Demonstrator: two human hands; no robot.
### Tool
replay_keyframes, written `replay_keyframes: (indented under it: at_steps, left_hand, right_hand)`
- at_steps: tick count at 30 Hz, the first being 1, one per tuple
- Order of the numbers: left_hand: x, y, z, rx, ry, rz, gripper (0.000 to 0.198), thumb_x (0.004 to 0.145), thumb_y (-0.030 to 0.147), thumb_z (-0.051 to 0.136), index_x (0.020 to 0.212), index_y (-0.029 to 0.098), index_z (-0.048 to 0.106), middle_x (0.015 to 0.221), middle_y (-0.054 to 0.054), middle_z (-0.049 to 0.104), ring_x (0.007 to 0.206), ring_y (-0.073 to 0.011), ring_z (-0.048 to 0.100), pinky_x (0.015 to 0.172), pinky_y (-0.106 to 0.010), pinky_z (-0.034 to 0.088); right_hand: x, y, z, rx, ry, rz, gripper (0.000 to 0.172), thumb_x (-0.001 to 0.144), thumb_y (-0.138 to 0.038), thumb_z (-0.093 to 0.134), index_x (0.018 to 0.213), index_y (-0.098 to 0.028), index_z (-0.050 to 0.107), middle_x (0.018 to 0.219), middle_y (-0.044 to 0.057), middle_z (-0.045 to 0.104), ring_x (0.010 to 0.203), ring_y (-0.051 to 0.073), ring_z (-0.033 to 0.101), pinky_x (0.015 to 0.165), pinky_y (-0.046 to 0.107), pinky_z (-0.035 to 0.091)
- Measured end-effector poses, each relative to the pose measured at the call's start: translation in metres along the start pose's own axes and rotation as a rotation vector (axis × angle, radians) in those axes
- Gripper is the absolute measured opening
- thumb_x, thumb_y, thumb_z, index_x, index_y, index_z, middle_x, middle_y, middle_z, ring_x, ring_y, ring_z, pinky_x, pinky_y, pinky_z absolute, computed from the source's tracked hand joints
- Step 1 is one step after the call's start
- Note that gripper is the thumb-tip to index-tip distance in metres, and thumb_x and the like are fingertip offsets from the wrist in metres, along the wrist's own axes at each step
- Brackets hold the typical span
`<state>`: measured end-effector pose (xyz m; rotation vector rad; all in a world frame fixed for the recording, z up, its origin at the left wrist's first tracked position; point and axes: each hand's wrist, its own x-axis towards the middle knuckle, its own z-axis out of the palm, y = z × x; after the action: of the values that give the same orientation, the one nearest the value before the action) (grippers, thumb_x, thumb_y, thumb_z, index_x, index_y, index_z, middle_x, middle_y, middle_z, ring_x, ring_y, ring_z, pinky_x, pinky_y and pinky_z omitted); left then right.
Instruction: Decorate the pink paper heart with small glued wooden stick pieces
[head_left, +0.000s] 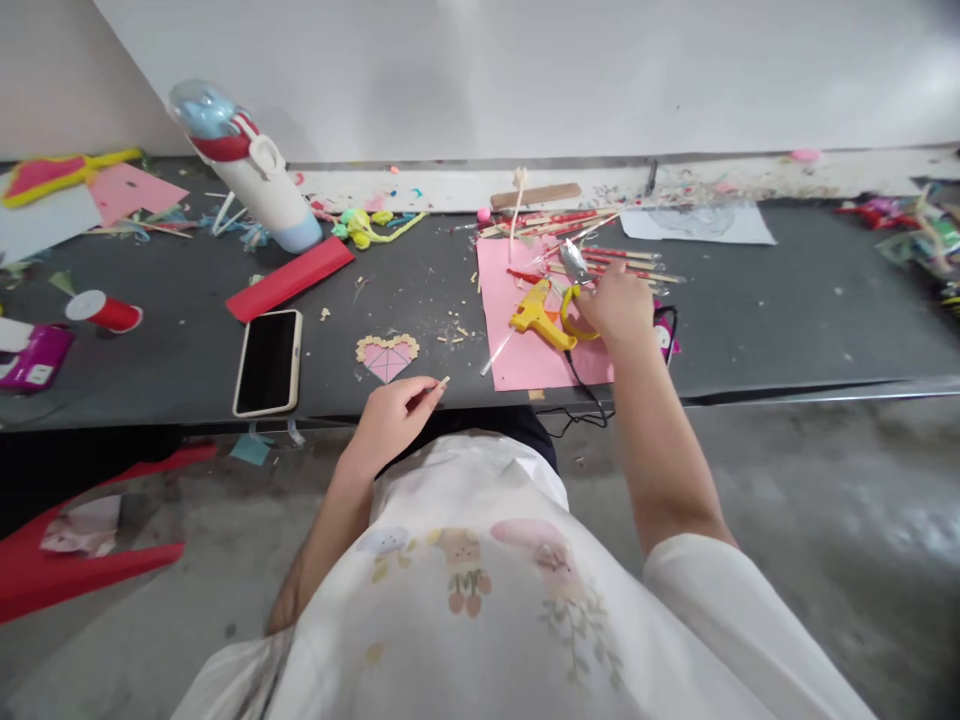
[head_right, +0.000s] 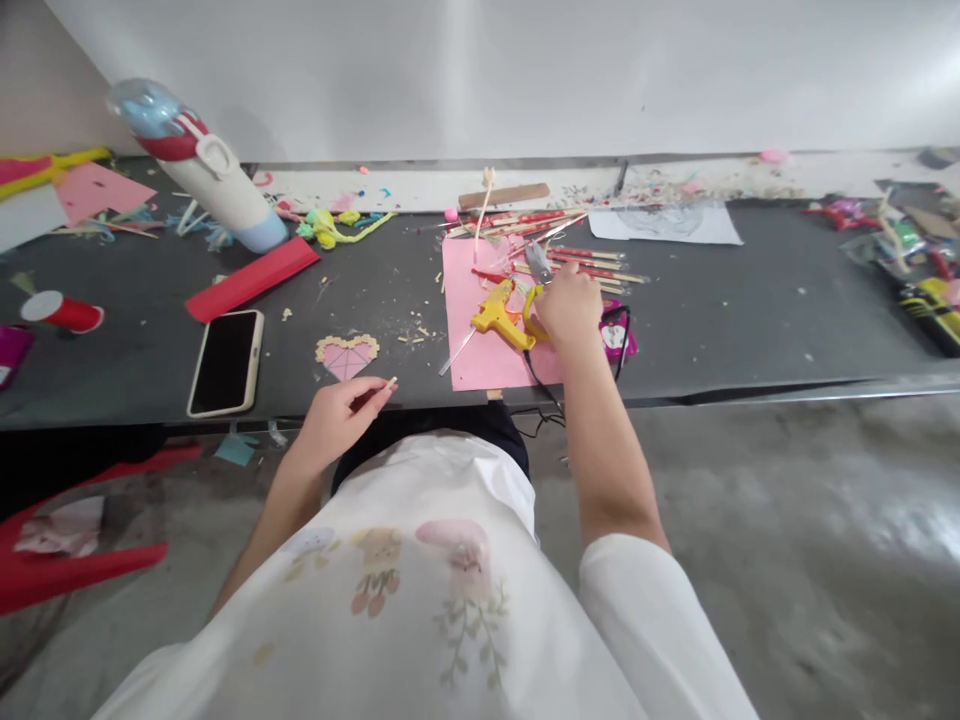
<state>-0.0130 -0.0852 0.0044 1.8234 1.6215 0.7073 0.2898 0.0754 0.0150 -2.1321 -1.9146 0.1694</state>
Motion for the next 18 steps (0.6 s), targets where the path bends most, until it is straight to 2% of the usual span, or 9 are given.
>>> replay_keyframes:
  at_steps: [3,6,9,12,15,18]
  left_hand:
    - [-0.023,-0.002,-0.001,-0.016,0.084,-0.035,0.035,0.092,0.047,0.053,0.094,0.018,0.073,0.080,-0.003,0.074,0.065,-0.0122,0.059,0.061,-0.023,0.044]
    - [-0.047,-0.007,-0.001,-0.026,0.159,-0.078,0.035,0.091,0.047,0.055,0.094,0.017,0.073,0.083,-0.004,0.075,0.063,-0.0116,0.059,0.060,-0.023,0.045]
    - [-0.061,-0.009,0.001,-0.018,0.200,-0.095,0.034,0.090,0.046,0.056,0.094,0.017,0.073,0.084,-0.004,0.075,0.063,-0.0115,0.060,0.060,-0.022,0.046]
    - [-0.064,-0.007,0.004,-0.021,0.201,-0.085,0.033,0.090,0.045,0.056,0.093,0.017,0.074,0.082,-0.004,0.075,0.062,-0.0110,0.059,0.059,-0.022,0.046]
    - [-0.060,-0.001,0.007,-0.037,0.181,-0.067,0.033,0.089,0.046,0.057,0.093,0.018,0.074,0.080,-0.003,0.074,0.060,-0.0102,0.058,0.057,-0.022,0.045]
    - [-0.054,0.005,0.008,-0.046,0.152,-0.045,0.032,0.090,0.045,0.057,0.093,0.018,0.074,0.078,-0.002,0.074,0.059,-0.0099,0.058,0.057,-0.022,0.045]
  right_hand:
    - [-0.035,0.003,-0.012,0.064,0.073,0.035,0.043,0.088,-0.034,0.051,0.122,-0.008,0.054,0.116,0.026,0.067,0.109,0.040,0.062,0.092,0.057,0.046]
    - [-0.083,0.006,-0.013,0.323,0.091,-0.009,0.031,0.091,-0.038,0.048,0.112,-0.019,0.061,0.113,0.016,0.071,0.108,0.031,0.065,0.099,0.052,0.046]
    - [-0.129,0.002,-0.005,0.913,-0.054,0.088,0.034,0.090,-0.046,0.046,0.107,-0.021,0.061,0.104,0.012,0.073,0.093,0.025,0.071,0.090,0.046,0.054]
    - [-0.163,-0.009,0.003,1.419,-0.241,0.168,0.041,0.089,-0.053,0.043,0.111,-0.023,0.061,0.115,0.009,0.072,0.107,0.023,0.070,0.096,0.043,0.054]
    - [-0.182,-0.022,0.003,1.740,-0.373,0.188,0.043,0.092,-0.052,0.037,0.117,-0.026,0.060,0.128,0.006,0.068,0.120,0.020,0.064,0.109,0.043,0.046]
    - [-0.187,-0.036,0.001,1.880,-0.501,0.138,0.048,0.094,-0.056,0.030,0.119,-0.028,0.060,0.140,0.004,0.062,0.133,0.019,0.055,0.115,0.046,0.040]
